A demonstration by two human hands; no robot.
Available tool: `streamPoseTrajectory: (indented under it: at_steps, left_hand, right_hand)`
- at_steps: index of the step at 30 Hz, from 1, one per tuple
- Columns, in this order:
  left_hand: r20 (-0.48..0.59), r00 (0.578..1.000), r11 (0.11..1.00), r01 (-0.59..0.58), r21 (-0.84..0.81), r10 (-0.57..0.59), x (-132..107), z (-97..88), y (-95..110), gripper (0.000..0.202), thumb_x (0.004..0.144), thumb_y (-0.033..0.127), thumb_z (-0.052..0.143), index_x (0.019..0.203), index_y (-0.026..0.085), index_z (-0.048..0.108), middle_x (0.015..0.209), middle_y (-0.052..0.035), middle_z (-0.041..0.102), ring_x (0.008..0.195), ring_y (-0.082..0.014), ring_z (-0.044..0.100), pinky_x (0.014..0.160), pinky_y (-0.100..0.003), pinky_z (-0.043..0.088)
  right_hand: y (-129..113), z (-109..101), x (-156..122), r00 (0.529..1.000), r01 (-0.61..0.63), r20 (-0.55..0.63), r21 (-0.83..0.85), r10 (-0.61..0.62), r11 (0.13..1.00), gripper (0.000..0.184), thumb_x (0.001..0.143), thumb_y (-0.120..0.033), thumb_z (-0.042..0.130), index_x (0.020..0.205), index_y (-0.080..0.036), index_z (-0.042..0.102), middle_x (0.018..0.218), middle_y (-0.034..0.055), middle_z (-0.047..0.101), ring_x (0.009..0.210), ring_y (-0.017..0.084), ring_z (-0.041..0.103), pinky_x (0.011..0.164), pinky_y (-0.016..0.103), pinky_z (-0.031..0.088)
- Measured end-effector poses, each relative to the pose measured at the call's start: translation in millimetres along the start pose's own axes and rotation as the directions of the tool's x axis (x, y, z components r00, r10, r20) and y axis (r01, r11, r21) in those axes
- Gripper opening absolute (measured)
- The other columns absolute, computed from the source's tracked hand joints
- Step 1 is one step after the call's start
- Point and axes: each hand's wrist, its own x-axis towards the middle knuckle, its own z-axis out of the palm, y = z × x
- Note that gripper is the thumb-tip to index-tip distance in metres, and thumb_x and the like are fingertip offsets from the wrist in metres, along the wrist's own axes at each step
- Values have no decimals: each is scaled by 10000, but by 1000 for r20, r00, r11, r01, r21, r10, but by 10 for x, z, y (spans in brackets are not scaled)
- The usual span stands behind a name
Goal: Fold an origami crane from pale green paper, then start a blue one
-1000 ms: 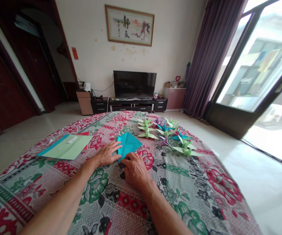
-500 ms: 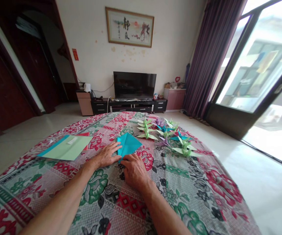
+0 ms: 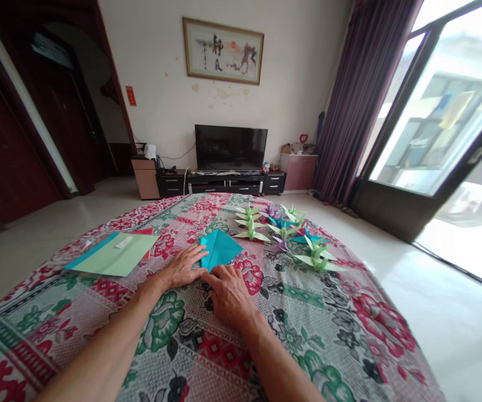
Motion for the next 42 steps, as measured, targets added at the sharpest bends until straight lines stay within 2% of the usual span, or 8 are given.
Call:
streamPoseTrajectory:
  at_steps: [13,20,27,32,35,42]
  left_hand:
    - [-50,999,1000,19,-2,-19,21,34,-13,504,806,423,484,1261,206,505,1403,-77,394,1294,-255,334,1075,-429,275]
    - [-106,994,1000,-11,5,11,64,26,-4,396,864,367,405,1188,208,567,1334,-62,484,1253,-200,398,1076,-359,287]
    - [-100,995,1000,23,-7,-24,47,34,-2,395,846,361,446,1205,233,548,1365,-56,451,1288,-221,353,1086,-403,261]
    - [-46,998,998,51,-24,-52,52,-13,10,417,840,379,443,1229,255,527,1389,-44,420,1303,-270,316,1054,-482,284]
    - [-42,998,999,38,-22,-39,68,-10,-16,416,832,394,453,1221,271,533,1383,-30,428,1308,-265,302,1059,-479,277]
    - [-30,999,999,36,-10,-36,82,-17,-42,434,823,427,451,1229,292,523,1395,-18,412,1305,-286,299,1055,-503,260]
  right_hand:
    - [-8,11,11,1000,-13,19,-52,14,999,432,786,-126,475,1167,-312,557,1083,44,505,978,191,427,906,365,320]
    - [4,12,20,1000,6,27,-48,-5,999,435,795,-138,473,1177,-327,559,1145,35,507,1011,198,432,910,362,328]
    - [1,22,22,999,34,35,-55,-32,998,461,804,-123,461,1204,-339,534,1281,6,468,1071,211,412,913,373,329]
    - [-25,-11,34,998,52,47,-11,-52,999,374,851,-146,421,1158,-305,564,1235,-6,535,1019,191,438,872,348,343]
    - [-36,-22,37,998,50,49,-1,-50,999,324,867,-160,405,1106,-274,591,1202,4,571,989,187,453,857,343,345]
    - [-53,-45,37,997,47,55,28,-49,998,331,839,-127,413,1080,-266,593,1221,-10,572,994,196,447,866,351,337]
